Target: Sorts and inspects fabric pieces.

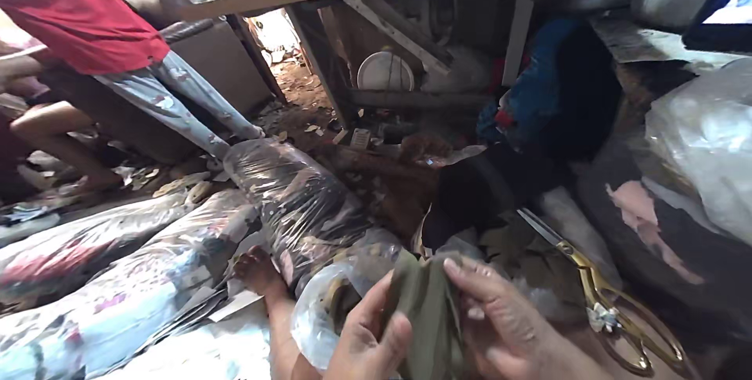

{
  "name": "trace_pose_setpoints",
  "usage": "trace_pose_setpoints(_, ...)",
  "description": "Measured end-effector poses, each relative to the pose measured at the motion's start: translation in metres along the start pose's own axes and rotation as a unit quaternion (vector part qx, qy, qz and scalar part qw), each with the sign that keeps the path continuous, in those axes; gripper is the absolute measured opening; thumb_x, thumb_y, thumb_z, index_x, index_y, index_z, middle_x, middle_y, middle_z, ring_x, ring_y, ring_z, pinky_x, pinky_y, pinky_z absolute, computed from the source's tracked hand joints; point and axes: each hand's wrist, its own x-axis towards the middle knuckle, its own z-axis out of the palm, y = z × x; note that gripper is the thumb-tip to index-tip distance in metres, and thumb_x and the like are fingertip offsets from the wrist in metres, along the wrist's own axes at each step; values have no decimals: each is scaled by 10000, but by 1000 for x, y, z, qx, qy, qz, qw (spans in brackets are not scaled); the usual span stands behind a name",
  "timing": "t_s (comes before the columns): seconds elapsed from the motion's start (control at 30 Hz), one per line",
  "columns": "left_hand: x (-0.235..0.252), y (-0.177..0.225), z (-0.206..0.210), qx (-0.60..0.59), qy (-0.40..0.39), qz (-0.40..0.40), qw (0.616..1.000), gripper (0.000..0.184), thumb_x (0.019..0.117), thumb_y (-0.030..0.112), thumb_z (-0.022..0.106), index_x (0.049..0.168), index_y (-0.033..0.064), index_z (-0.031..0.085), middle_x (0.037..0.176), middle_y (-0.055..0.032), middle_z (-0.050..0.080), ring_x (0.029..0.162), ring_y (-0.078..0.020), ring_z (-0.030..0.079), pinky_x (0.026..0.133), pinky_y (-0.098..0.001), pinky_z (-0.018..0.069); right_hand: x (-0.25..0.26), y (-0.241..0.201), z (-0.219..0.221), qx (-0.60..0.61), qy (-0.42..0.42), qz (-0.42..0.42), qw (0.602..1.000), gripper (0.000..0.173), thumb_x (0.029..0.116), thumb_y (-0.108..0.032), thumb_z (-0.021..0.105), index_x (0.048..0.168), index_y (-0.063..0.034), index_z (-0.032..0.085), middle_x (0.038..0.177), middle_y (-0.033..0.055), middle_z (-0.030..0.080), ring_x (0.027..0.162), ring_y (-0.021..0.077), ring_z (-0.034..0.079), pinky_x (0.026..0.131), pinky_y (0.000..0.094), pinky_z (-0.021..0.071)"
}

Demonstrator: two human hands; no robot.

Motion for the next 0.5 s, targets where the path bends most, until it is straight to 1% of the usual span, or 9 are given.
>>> trace_pose_setpoints(0.07, -3, -14, -8, 4, -100, -14, 995, 638, 872, 357, 774, 1407, 92, 549, 1291, 106, 680, 1179, -15, 631, 1040, -277, 527, 0, -23, 2, 38, -19, -46, 998, 190, 1083, -188, 439, 1172, -93, 578, 871, 47, 721, 774, 124, 713, 735, 311, 619)
trace_pose_setpoints(0.1, -2, -19, -9, 6, -143, -37, 989, 604, 826, 284, 832, 1337, 58, 602, 1225, 77, 707, 1131, -23, 650, 1015, -277, 539, 2, -34, 0, 57, -31, -69, 995, 227, 1081, -223, 440, 1215, -89, 564, 933, 77, 731, 848, 165, 730, 789, 357, 626)
trace_pose_setpoints(0.17, 4, -22, -9, 36, -185, -87, 978, 362, 744, 67, 850, 1053, -46, 697, 960, 15, 748, 914, 9, 682, 866, -206, 558, 7, -60, -1, 76, -5, -120, 990, 262, 1072, -277, 472, 1188, -105, 634, 954, 85, 736, 874, 181, 732, 793, 377, 625)
trace_pose_setpoints(0.2, 6, -27, -10, 40, -183, -109, 976, 277, 726, -5, 822, 972, -64, 709, 881, -5, 745, 841, 10, 680, 816, -191, 555, 9, -73, 0, 75, 24, -145, 986, 269, 1076, -295, 463, 1126, -124, 665, 927, 65, 738, 844, 158, 732, 752, 354, 628)
trace_pose_setpoints(0.23, 4, -43, -17, 10, -176, -119, 977, 204, 767, 1, 791, 960, -7, 726, 881, 21, 747, 834, 8, 684, 808, -201, 565, 11, -86, -1, 83, 41, -160, 983, 288, 1079, -313, 452, 1084, -135, 679, 915, 54, 736, 828, 145, 731, 726, 342, 629)
trace_pose_setpoints(0.3, 2, -83, -35, -81, -148, -99, 981, 126, 860, 196, 788, 984, 178, 781, 923, 78, 765, 841, 3, 700, 790, -218, 585, 19, -109, -11, 126, 37, -184, 974, 300, 1073, -321, 454, 1047, -127, 682, 936, 59, 732, 856, 148, 730, 742, 346, 634)
trace_pose_setpoints(0.37, 9, -98, -42, -159, -86, -77, 981, 192, 848, 326, 809, 1022, 248, 788, 938, 89, 761, 821, 4, 694, 759, -207, 582, 29, -123, -24, 132, 47, -228, 963, 294, 1081, -333, 434, 1057, -144, 658, 958, 32, 724, 896, 126, 724, 771, 329, 630)
trace_pose_setpoints(0.43, 23, -90, -35, -220, 63, -103, 968, 388, 729, 328, 893, 1040, 150, 744, 913, 2, 759, 795, -89, 724, 726, -286, 619, 42, -132, -42, 116, 23, -292, 949, 389, 1098, -352, 351, 1009, -150, 670, 936, 13, 736, 895, 102, 724, 783, 311, 629)
trace_pose_setpoints(0.5, 45, -84, -27, -273, 165, -124, 940, 506, 804, 191, 828, 1211, 38, 570, 958, -105, 739, 826, -201, 740, 746, -391, 640, 57, -136, -63, 77, -31, -372, 925, 483, 1110, -370, 278, 1025, -155, 702, 970, -2, 756, 939, 80, 725, 828, 294, 625)
